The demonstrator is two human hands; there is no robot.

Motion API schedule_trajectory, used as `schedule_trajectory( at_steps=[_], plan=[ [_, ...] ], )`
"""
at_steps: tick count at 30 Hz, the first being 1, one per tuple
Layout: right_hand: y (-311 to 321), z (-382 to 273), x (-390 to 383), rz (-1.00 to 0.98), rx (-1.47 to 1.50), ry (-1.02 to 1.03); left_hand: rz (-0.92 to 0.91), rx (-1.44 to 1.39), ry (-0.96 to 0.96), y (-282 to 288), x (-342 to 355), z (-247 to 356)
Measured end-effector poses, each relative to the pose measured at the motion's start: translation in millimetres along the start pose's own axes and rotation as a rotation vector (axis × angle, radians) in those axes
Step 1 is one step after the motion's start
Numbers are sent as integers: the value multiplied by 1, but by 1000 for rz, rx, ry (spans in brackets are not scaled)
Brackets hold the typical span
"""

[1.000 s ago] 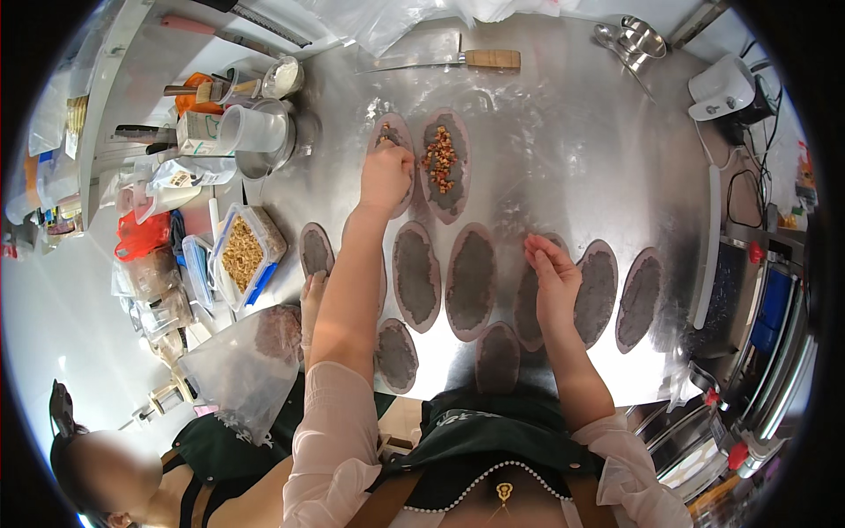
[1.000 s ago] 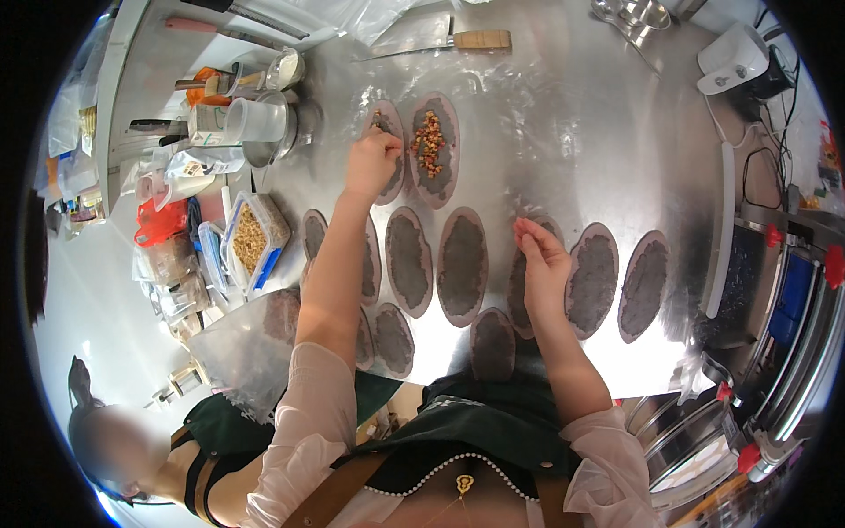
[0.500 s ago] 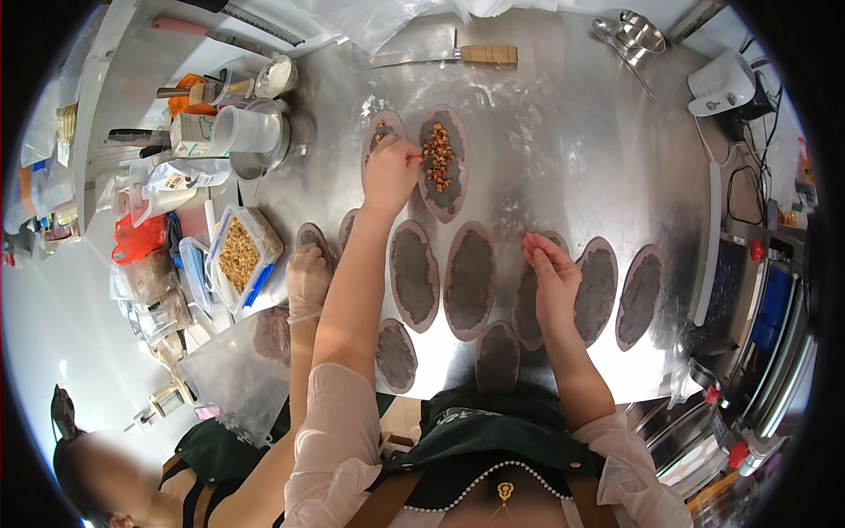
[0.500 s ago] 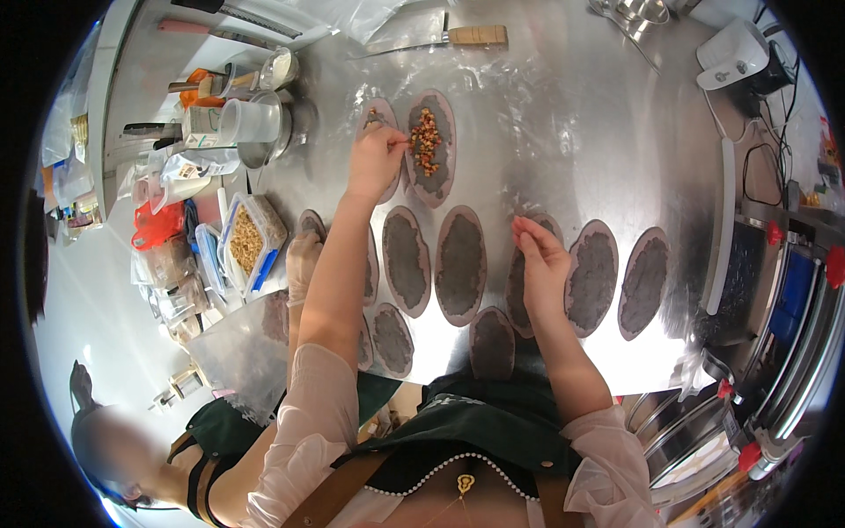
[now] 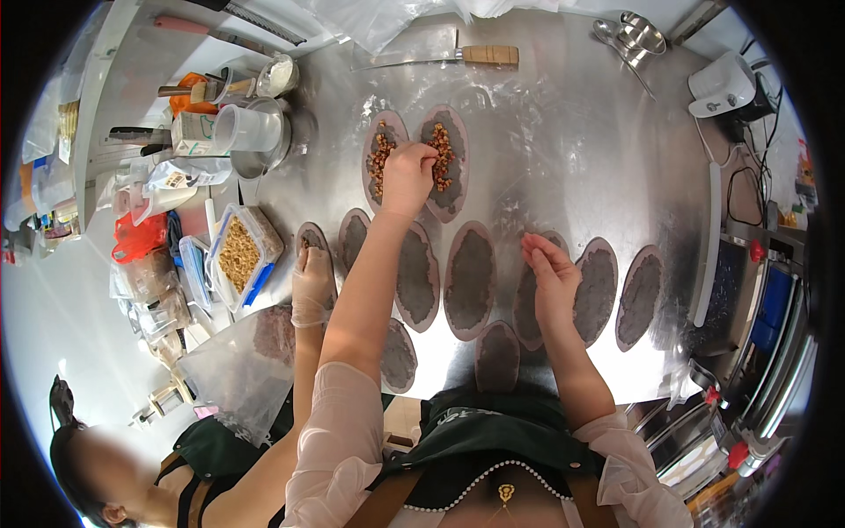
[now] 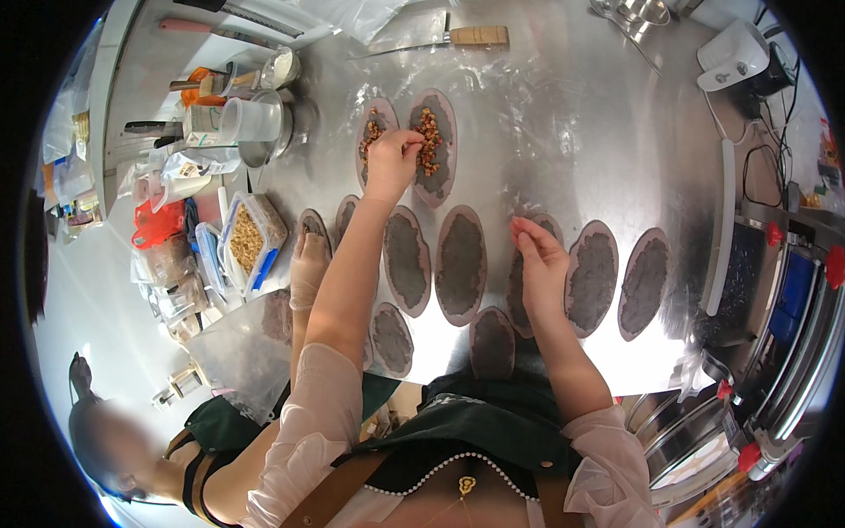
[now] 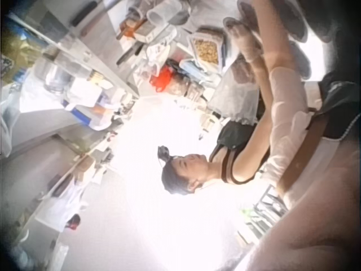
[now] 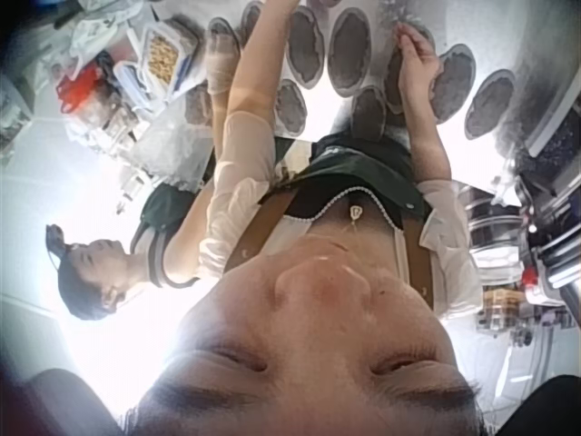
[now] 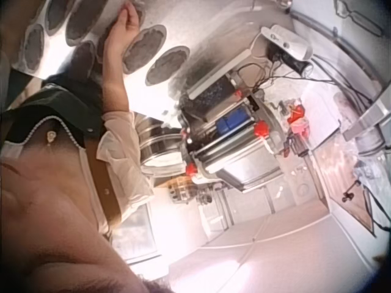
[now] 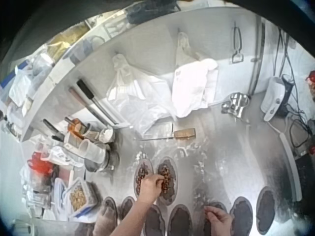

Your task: Spreading paste filling and adding walnuts to dough rounds on a stainless steel table.

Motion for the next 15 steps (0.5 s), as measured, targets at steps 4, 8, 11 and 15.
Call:
schedule_trajectory(
  at_steps=[4, 8, 11, 15],
  plan=[
    [1, 0, 1, -4, 0, 7, 93, -89, 93, 12, 7, -2],
    [-1, -4, -1, 11, -25, -7, 220, 76, 129, 50, 27, -40],
    [0, -1, 1, 11, -6, -15, 155, 170, 131, 58, 43, -66],
    [0, 3, 2, 8, 10, -23, -31, -73, 320, 35, 51, -87]
  ],
)
Point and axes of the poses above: each hand's wrist, its own x-axis towards the middle knuckle, its own y-axis out of the back of the hand, z = x × y, the point moved 10 cm from there along x, towards the middle knuckle, and after that the axes turned 14 degrees about z, right-handed, at the moved point
